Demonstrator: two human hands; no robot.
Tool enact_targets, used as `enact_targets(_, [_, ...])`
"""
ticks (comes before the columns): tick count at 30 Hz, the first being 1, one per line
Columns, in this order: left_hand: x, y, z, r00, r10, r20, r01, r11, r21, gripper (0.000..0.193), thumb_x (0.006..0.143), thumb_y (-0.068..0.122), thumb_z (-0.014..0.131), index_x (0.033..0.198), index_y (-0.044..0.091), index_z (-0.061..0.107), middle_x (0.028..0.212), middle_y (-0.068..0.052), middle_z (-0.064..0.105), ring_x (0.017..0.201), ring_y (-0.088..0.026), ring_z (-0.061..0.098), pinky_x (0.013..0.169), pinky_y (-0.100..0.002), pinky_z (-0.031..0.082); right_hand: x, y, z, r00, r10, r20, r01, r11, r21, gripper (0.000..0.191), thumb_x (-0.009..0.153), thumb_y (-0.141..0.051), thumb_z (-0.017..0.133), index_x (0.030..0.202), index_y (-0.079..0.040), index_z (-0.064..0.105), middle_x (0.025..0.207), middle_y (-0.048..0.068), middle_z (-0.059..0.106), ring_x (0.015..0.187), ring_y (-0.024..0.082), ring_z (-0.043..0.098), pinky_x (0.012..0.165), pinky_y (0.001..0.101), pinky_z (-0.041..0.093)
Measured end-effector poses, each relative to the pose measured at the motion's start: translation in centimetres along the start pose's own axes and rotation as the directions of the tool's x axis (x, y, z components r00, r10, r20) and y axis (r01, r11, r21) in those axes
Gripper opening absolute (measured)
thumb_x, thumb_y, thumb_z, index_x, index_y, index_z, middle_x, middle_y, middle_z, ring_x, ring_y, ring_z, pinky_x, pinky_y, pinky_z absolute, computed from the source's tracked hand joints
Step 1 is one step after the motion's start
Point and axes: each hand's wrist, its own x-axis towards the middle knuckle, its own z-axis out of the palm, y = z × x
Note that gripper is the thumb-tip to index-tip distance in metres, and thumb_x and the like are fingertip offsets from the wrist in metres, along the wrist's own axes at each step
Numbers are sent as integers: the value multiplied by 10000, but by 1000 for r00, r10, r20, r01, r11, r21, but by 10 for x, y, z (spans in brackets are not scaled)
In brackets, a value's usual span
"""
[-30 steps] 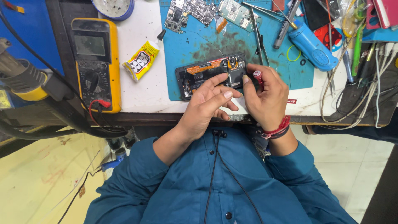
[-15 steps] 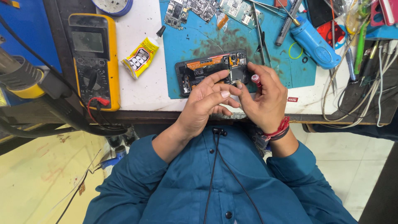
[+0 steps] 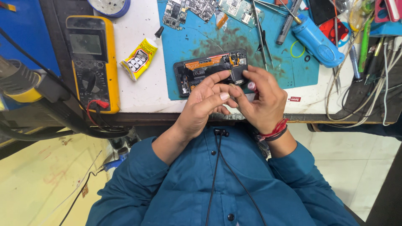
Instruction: The person repairs a smartphone at a workbench. They use a screwdriver to unscrew and pry open the phone's back cover, disconnect internal components, plug in a charging cable and power the phone on to test it, then handle the removed battery and continue working on the open device.
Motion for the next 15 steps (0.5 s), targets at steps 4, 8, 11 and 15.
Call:
enact_targets(4, [-12, 7, 14, 957, 280, -77, -177, 774, 608, 573, 912, 140, 684, 1436, 5, 495, 1100, -76, 742, 867, -140, 705, 694, -291, 534, 0, 2, 0, 994, -109, 8, 110, 987, -113, 318, 903, -121, 842, 1187, -62, 711, 1239, 152, 723, 910, 262, 745, 745, 337, 592])
enact_targets(8, [-12, 16, 13, 726, 636, 262, -338, -2, 941, 330, 933, 129, 729, 1245, 73, 637, 1161, -82, 686, 1047, -258, 679, 906, -380, 558, 0, 6, -2, 980, -198, 13, 197, 965, -175, 274, 906, -99, 837, 1155, -58, 733, 1200, 148, 728, 910, 279, 736, 755, 352, 583])
enact_targets(11, [-3, 19, 6, 754, 604, 258, -271, -72, 960, 288, 927, 122, 730, 1196, 46, 660, 1146, -109, 676, 1014, -302, 667, 896, -404, 542, 2, 10, -4, 960, -278, 14, 277, 946, -171, 270, 923, -83, 835, 1175, -70, 740, 1180, 129, 722, 929, 287, 732, 782, 364, 582])
enact_targets(15, [0, 16, 4, 765, 566, 307, -270, -151, 951, 287, 917, 145, 744, 1184, 63, 677, 1142, -86, 661, 973, -275, 650, 860, -398, 533, 5, 17, -6, 928, -371, 28, 370, 912, -175, 299, 899, -45, 830, 1186, -79, 754, 1134, 109, 735, 848, 279, 709, 712, 374, 548])
